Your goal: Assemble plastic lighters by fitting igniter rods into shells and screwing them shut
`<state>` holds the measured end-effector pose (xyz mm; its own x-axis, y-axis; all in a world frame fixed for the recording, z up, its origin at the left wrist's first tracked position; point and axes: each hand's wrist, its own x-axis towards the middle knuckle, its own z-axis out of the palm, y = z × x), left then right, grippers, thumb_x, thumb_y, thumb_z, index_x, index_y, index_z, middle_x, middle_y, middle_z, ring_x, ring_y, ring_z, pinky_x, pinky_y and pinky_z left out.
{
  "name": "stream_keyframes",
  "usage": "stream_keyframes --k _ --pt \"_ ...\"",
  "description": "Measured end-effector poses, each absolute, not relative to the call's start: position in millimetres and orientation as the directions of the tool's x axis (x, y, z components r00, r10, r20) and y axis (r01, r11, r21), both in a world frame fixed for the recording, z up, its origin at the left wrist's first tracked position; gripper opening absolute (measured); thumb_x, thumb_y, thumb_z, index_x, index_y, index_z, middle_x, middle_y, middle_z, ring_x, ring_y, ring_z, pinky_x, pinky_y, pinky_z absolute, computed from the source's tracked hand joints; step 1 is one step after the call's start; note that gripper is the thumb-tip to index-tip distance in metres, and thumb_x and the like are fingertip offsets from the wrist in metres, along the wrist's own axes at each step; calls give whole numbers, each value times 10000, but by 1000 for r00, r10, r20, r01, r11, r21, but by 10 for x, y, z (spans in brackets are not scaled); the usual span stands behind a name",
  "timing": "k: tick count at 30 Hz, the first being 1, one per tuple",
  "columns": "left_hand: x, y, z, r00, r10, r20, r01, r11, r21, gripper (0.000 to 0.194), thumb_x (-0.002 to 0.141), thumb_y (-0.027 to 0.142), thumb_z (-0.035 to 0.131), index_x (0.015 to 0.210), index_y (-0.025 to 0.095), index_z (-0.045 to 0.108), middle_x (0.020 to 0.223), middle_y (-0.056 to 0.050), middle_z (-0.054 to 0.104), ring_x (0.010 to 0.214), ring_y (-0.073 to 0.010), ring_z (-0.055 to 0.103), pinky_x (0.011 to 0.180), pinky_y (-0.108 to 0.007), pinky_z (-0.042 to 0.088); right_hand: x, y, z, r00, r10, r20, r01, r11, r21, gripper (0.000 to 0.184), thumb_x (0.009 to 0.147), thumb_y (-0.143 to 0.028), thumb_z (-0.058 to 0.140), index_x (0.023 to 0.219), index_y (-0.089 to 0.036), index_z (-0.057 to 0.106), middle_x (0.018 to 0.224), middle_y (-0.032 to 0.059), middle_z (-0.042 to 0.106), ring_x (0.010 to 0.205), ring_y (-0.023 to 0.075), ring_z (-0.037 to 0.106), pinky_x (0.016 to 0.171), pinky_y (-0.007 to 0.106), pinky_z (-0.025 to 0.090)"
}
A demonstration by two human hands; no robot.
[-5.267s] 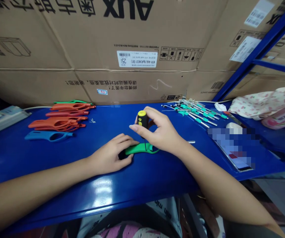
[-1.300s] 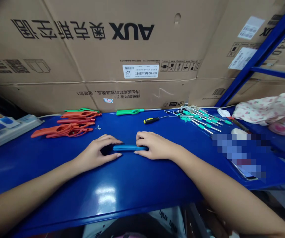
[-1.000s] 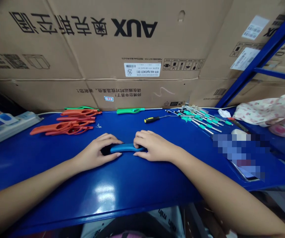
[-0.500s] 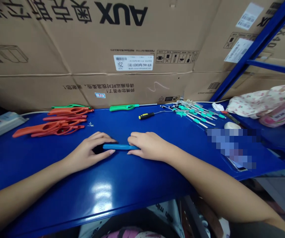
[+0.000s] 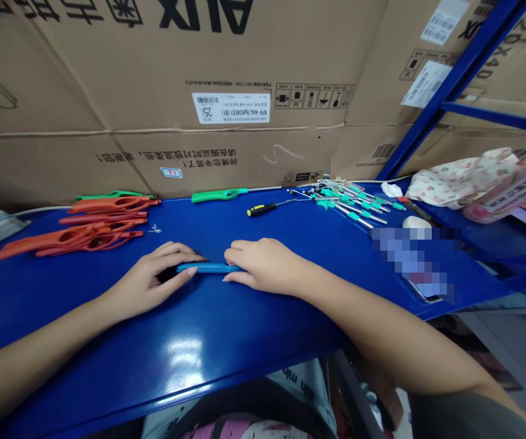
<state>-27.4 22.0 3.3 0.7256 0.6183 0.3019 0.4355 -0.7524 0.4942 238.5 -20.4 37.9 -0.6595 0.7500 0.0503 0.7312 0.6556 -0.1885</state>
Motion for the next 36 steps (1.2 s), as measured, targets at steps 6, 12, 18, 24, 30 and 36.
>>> stream_keyframes --k 6,12,18,24,30,36 --pt "-276 207 37 735 613 288 430 -751 502 261 964 342 590 1173 219 684 1091 -61 669 1007 -207 618 925 -352 496 2390 -234 393 -649 761 25 740 638 -213 197 950 -375 624 1014 -194 580 1003 32 644 736 161 566 575 277 278" --pt "-289 194 19 739 612 282 428 -750 505 278 956 344 599 1194 221 673 1118 -71 663 1024 -215 618 948 -369 503 2381 -224 408 -648 762 0 746 634 -207 207 942 -368 633 1023 -183 586 1039 50 642 734 166 563 577 280 281" --pt "-294 190 13 748 601 281 419 -756 503 289 950 356 615 1202 225 665 1128 -70 658 1053 -218 608 978 -383 496 2392 -231 418 -667 745 -14 728 649 -221 228 939 -404 633 946 -177 620 958 38 656 709 155 552 575 279 276" --pt "-284 201 8 739 613 280 424 -746 514 299 940 364 631 1203 227 669 1128 -66 662 1050 -217 616 968 -373 499 2414 -196 420 -649 761 -9 719 610 -333 225 927 -407 652 898 -186 621 912 9 667 714 135 557 584 259 272" --pt "-291 216 0 732 615 294 414 -744 524 292 933 355 647 1193 225 669 1125 -62 663 1036 -209 625 949 -355 504 2427 -169 387 -625 780 28 717 588 -375 247 889 -413 683 881 -188 582 877 2 651 693 128 525 595 246 273" --pt "-297 223 -5 741 605 291 399 -746 533 248 941 314 624 1164 217 674 1123 -66 656 1044 -212 623 963 -372 500 2405 -178 403 -561 824 84 657 505 -559 143 830 -168 665 782 -193 533 739 -38 581 657 103 507 599 227 306"
